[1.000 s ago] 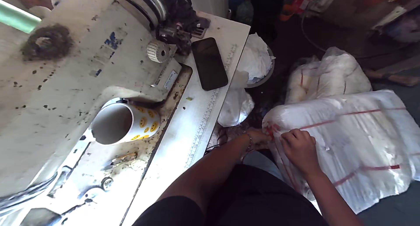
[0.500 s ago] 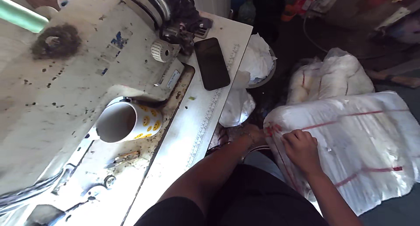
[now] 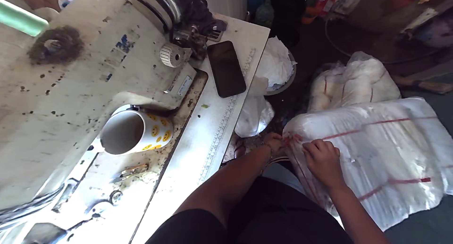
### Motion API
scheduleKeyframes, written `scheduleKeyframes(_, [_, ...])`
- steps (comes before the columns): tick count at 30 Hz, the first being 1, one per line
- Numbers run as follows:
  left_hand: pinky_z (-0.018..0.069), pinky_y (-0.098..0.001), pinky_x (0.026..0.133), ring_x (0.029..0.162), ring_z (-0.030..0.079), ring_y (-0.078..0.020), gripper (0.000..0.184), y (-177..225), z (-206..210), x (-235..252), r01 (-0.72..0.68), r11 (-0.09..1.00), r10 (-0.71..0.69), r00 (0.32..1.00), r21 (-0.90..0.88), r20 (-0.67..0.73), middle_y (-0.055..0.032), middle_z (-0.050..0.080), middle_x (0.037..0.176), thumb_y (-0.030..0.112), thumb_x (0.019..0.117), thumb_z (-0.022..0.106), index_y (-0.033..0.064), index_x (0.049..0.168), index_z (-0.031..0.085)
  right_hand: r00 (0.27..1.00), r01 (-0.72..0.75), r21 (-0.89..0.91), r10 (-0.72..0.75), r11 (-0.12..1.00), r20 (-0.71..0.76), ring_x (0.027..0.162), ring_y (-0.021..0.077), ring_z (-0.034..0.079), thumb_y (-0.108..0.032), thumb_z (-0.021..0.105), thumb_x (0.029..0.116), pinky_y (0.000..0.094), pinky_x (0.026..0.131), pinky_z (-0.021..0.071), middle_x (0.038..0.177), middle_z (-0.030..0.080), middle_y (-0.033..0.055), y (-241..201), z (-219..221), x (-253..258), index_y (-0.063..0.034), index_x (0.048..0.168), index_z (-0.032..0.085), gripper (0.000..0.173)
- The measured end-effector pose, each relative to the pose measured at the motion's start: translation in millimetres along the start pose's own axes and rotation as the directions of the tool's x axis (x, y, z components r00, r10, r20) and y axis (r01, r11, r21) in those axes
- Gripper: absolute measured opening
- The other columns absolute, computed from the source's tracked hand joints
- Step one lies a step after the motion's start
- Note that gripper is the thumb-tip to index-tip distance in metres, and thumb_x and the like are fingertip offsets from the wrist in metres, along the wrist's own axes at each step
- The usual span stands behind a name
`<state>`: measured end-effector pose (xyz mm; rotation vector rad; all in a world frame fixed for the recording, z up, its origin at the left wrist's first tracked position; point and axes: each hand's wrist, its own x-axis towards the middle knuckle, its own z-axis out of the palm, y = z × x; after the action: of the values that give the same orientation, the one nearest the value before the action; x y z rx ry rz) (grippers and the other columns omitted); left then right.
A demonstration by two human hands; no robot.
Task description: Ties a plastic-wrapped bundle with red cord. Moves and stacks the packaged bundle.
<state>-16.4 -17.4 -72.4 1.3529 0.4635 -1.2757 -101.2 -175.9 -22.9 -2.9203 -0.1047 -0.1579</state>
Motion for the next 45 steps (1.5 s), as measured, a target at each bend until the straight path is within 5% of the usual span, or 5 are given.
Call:
scheduleKeyframes(13, [0.05,-0.0239,0.076,0.082,0.056,-0.0083,0.035,0,-7,-2,0.055,0.989,-0.031,0.984,-0.14,0.173,-0.0082,0.06,0.11,-0.002,0.1039,0.05,-0.001,0.139,0.05,0.883,-0.226,-0.081,0.239,0.971,0.403,0.131,0.049,0.051,-0.019,0.069,0.0951,0.0744,0.099,0.034,0.133,0.064,0.0232,-48,3,20,-0.0088,0.12,0.076,0.027])
scheduleKeyframes(17, [0.0508,-0.0274,0.083,0.09,0.06,-0.0125,0.031,8,-11,-3,-0.061,0.98,0.033,0.988,0.188,0.15,-0.0125,0.064,0.114,0.005,0.104,0.056,-0.0024,0.134,0.058,0.79,-0.302,-0.156,0.338,0.941,0.511,0.14,0.0432,0.044,-0.018,0.064,0.0988,0.0706,0.105,0.0304,0.142,0.059,0.0173,-51,2,28,-0.0126,0.126,0.073,0.029])
scheduleKeyframes(25, [0.0427,-0.051,0.111,0.128,0.057,-0.0397,0.028,39,-5,-9,-0.518,0.257,0.268,0.85,0.816,0.454,-0.0261,0.062,0.132,0.008,0.1045,0.054,-0.0024,0.126,0.068,0.917,-0.284,-0.143,0.312,0.948,0.246,0.125,0.0393,0.059,-0.009,0.065,0.0936,0.0667,0.097,0.041,0.127,0.069,0.0129,-46,19,14,-0.0113,0.112,0.078,0.023])
scheduleKeyframes(35, [0.0456,-0.0604,0.101,0.116,0.063,-0.0442,0.024,82,11,4,-0.579,0.021,0.015,0.815,0.815,0.579,-0.0285,0.068,0.117,0.002,0.0953,0.066,-0.0096,0.116,0.068,0.984,-0.157,-0.222,0.172,0.962,0.05,0.111,0.0348,0.068,-0.001,0.074,0.0825,0.0621,0.089,0.0474,0.112,0.073,0.0135,-43,26,3,-0.0083,0.092,0.079,0.013])
scheduleKeyframes(45, [0.0463,-0.0571,0.105,0.12,0.062,-0.0414,0.031,49,2,-4,-0.439,0.298,0.169,0.898,0.848,0.406,-0.027,0.065,0.126,0.01,0.1025,0.056,-0.005,0.13,0.062,0.991,-0.115,-0.261,0.127,0.958,0.03,0.109,0.0311,0.068,-0.004,0.073,0.0834,0.0588,0.09,0.0476,0.113,0.074,0.0092,-41,31,1,-0.0087,0.096,0.079,0.015])
